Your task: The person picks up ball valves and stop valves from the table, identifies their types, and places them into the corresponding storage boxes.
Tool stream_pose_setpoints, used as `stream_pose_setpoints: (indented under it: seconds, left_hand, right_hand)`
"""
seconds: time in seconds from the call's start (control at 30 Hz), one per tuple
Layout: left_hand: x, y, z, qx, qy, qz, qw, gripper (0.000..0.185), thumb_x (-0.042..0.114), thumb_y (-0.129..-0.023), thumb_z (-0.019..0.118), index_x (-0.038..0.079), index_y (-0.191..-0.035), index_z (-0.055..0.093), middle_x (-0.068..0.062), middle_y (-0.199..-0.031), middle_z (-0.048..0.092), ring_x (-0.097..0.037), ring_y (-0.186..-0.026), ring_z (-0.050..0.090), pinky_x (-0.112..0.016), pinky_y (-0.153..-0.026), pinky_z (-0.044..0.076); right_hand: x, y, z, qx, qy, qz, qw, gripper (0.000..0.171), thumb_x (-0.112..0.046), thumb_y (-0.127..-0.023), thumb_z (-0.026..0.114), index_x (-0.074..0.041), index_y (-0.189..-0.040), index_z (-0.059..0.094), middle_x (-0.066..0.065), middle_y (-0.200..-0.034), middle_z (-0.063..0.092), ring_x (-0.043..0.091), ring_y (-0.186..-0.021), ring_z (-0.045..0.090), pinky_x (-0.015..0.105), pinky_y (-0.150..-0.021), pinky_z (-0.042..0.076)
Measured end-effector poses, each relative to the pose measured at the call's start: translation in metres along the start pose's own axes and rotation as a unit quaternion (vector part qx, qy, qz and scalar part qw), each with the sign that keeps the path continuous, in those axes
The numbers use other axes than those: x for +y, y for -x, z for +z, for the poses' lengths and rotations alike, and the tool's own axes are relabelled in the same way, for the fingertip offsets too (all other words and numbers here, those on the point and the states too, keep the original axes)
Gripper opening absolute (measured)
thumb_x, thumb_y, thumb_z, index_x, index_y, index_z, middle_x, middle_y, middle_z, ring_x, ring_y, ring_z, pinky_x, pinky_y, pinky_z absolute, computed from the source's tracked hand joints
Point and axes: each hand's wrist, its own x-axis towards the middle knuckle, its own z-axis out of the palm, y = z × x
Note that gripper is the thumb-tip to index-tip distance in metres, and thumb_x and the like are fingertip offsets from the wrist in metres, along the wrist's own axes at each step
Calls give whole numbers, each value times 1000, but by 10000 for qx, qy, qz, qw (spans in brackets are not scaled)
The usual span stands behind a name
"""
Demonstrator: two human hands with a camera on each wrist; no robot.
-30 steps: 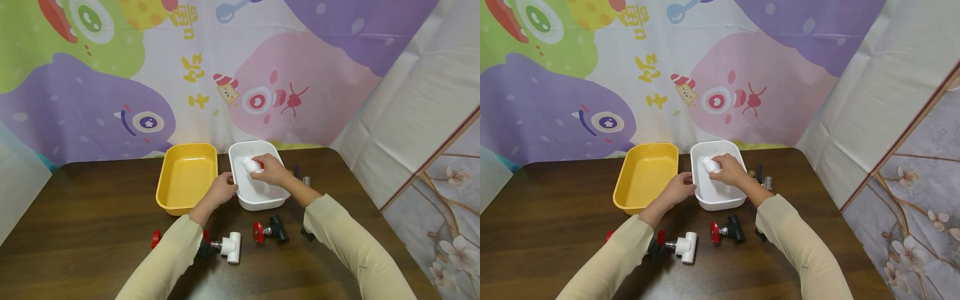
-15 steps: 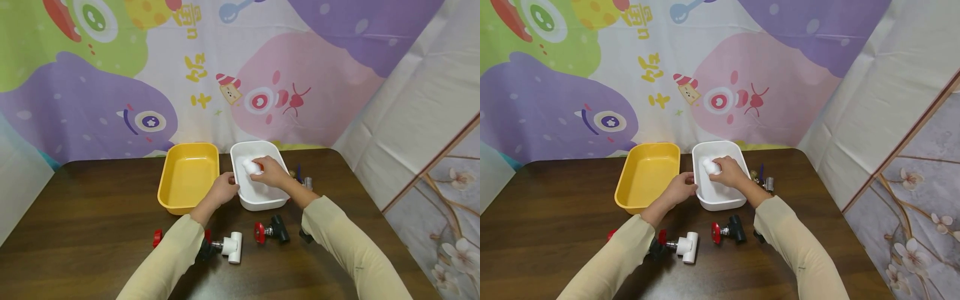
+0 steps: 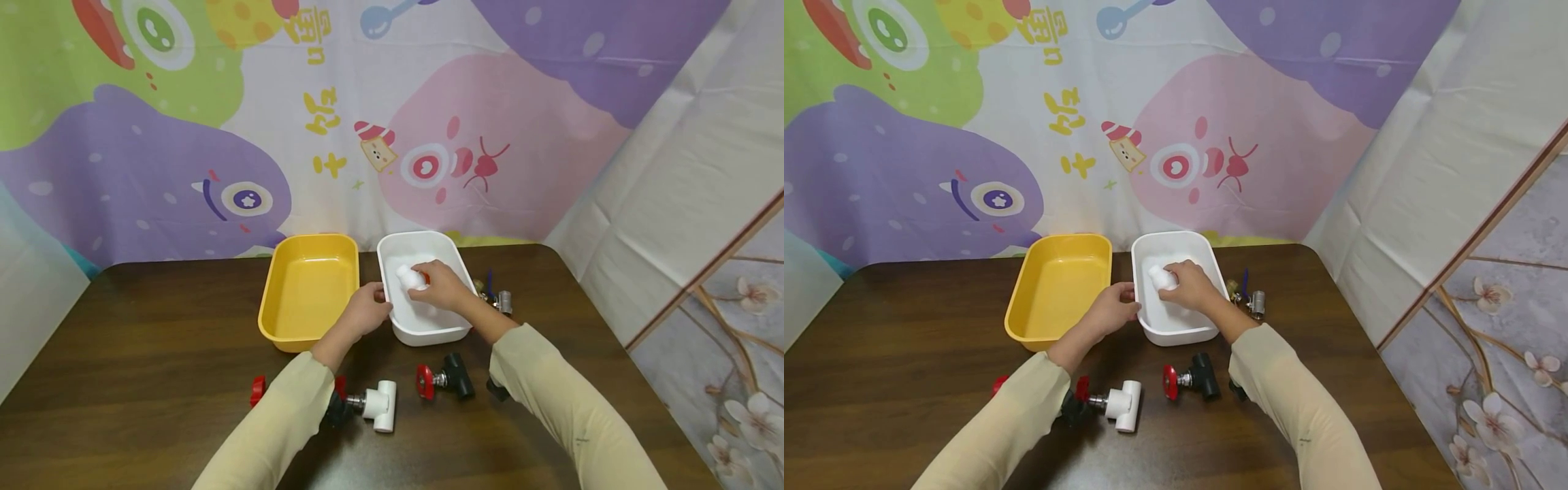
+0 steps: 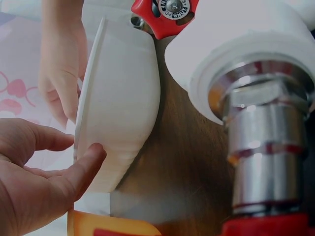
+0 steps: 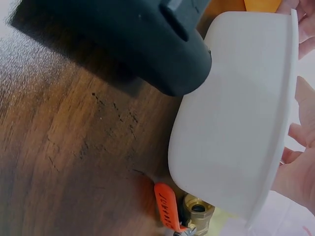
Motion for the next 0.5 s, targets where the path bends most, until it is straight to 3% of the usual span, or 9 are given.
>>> stream_pose_setpoints:
  seconds: [0.5]
  left_hand:
    - [-1,0,2,41,143,-40,9999,45,8,-89,55,-5,-131,46,-18,-113,61,-23,-87,62,-29,-76,55]
  right_hand:
    - [3,-2,8,86,-37,-29,10000,52,-25,-76,70,3,-119,61,17,-108,65,29,-99,57,38,-88,46]
